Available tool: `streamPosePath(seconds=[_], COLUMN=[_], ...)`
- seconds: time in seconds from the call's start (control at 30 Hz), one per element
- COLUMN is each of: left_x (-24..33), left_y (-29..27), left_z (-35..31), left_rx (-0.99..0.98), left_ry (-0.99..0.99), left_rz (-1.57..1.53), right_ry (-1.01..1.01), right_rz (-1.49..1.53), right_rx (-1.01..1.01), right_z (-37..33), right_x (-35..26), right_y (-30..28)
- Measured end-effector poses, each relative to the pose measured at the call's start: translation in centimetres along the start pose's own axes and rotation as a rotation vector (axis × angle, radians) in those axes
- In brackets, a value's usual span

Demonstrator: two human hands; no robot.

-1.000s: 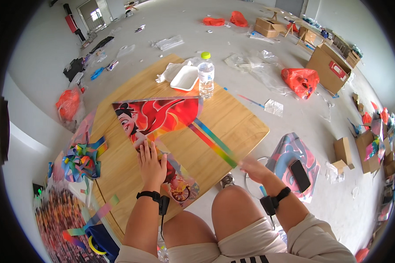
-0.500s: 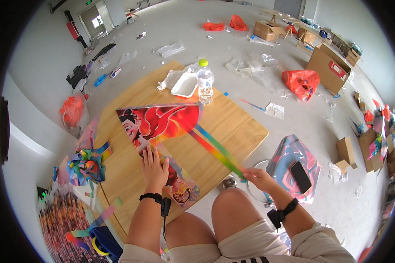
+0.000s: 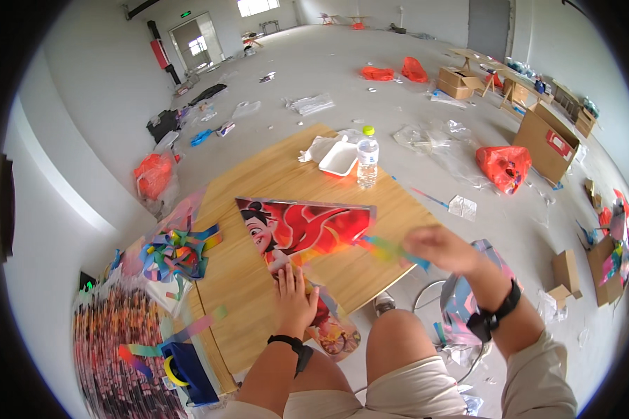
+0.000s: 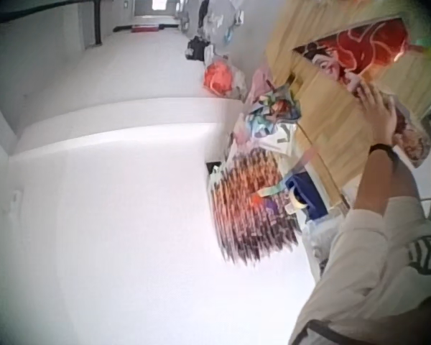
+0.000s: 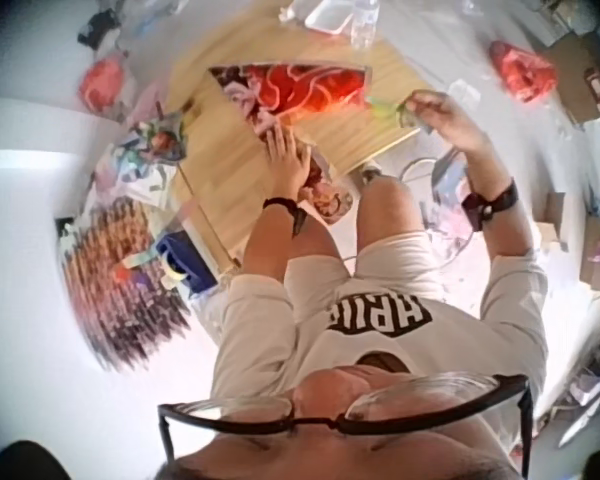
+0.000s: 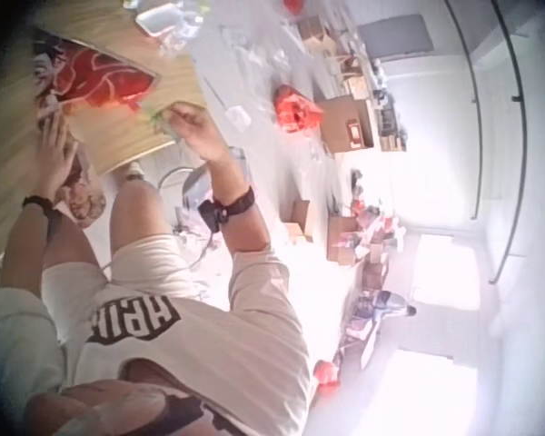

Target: The recorder folds a patterned kite on a table and places it in a plastic sleeve.

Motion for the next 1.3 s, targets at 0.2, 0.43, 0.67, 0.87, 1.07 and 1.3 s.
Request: streamPosePath(seconds=[0.2,0.43,0.67,0.87,1.07,1.3], left_x=[0.4,0.6,0.4,0.2,0.6,0.7], left_y=[-1.6,-1.6,-1.1,-1.3,-1.3,-1.3], left_z=[-1.1,-0.5,-0.1,-0.1,0.3,-0.2], left_rx=[0.008,-0.055,-0.091,-0.097,-0.086,-0.060], left_ry=[-0.026,-0.032,-0.018,-0.026,-0.025,-0.014], left_rz=[-0.040,-0.044,-0.014,-0.011,-0.064,-0.038], right_ry=[0.087,0.096,0.140,0.226,-0.050,0.045], right_rz=[-0.246,-0.427,-0.383,0.074,-0.613,-0.841], right_rx=[-0.262,-0.287,-0.260,-0.031,0.398,0.520], right_z=[15.5,29.3,33.1,32.8,29.0,20.0], right_x=[-1.0,7.1,10.7,10.7,19.0,17.2], right_y=[7.0,14.9,18.2,14.3,0.9,-0.8])
Point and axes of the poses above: each hand's wrist, its own z-axis towards the middle knuckle, its own y-axis out of the palm, x = y × z, the point moved 7 cm from there along z, towards the middle knuckle, and after that the axes turned 7 degrees about x, right-handed, at the moved point
